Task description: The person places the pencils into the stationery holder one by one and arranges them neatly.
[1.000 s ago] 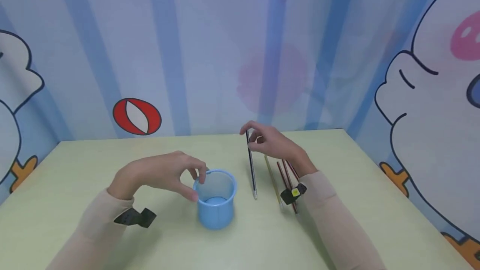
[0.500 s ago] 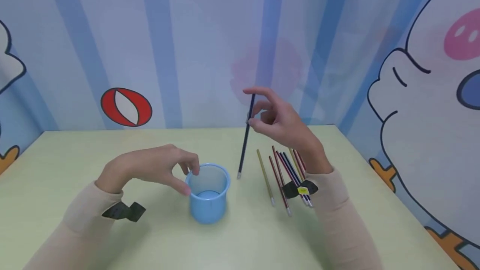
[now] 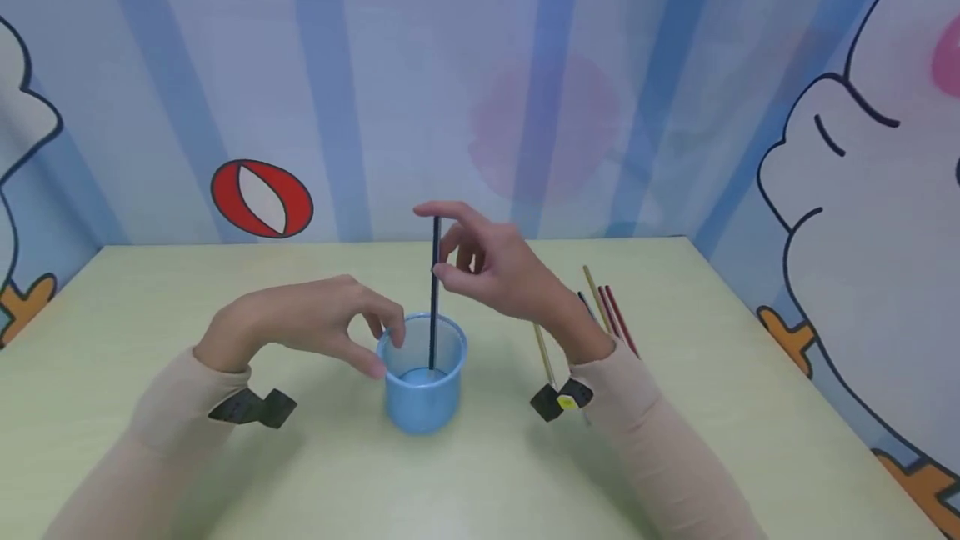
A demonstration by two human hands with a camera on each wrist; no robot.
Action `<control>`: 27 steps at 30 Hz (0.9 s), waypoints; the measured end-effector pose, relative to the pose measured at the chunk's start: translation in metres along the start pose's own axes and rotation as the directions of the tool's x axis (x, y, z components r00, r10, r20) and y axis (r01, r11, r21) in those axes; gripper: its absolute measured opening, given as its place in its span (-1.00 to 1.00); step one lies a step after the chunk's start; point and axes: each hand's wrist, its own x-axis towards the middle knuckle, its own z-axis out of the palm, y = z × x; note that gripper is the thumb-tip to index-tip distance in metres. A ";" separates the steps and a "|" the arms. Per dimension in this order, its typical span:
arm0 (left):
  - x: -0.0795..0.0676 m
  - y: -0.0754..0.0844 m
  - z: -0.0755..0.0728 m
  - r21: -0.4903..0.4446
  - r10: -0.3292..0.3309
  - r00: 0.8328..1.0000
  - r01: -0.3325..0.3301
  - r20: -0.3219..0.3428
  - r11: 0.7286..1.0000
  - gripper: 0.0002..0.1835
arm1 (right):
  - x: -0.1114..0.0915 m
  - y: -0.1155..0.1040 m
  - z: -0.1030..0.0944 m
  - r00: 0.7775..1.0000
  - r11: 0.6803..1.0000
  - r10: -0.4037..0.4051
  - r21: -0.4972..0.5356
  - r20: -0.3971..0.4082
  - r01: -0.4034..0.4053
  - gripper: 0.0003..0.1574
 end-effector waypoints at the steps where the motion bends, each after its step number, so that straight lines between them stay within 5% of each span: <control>1: 0.001 0.000 0.000 -0.001 0.009 1.000 -0.009 0.002 1.000 -0.70 | 0.001 0.001 0.006 1.000 1.000 -0.002 -0.006 0.022 0.002 -0.28; 11: 0.003 0.000 0.001 -0.011 0.028 0.999 -0.028 0.020 1.000 -0.86 | -0.002 0.009 0.039 0.973 0.998 0.037 -0.059 0.228 -0.024 -0.22; 16: 0.001 0.001 0.000 0.001 0.014 1.000 -0.014 0.024 1.000 -0.83 | -0.001 0.011 0.031 0.970 0.997 0.052 -0.075 0.238 -0.035 -0.26; 20: 0.000 0.002 -0.001 0.014 0.009 1.000 -0.010 0.027 1.000 -0.83 | -0.001 0.018 0.011 0.969 0.988 0.142 -0.084 0.200 -0.128 -0.45; 24: 0.000 0.002 -0.002 0.013 0.006 1.000 -0.007 0.029 1.000 -0.84 | -0.009 0.034 -0.017 0.933 0.949 0.314 -0.092 0.178 -0.302 -0.57; 27: 0.001 0.002 0.000 0.014 -0.001 1.000 0.000 0.031 1.000 -0.86 | -0.020 0.052 -0.034 0.877 0.893 0.448 -0.147 0.177 -0.426 -0.58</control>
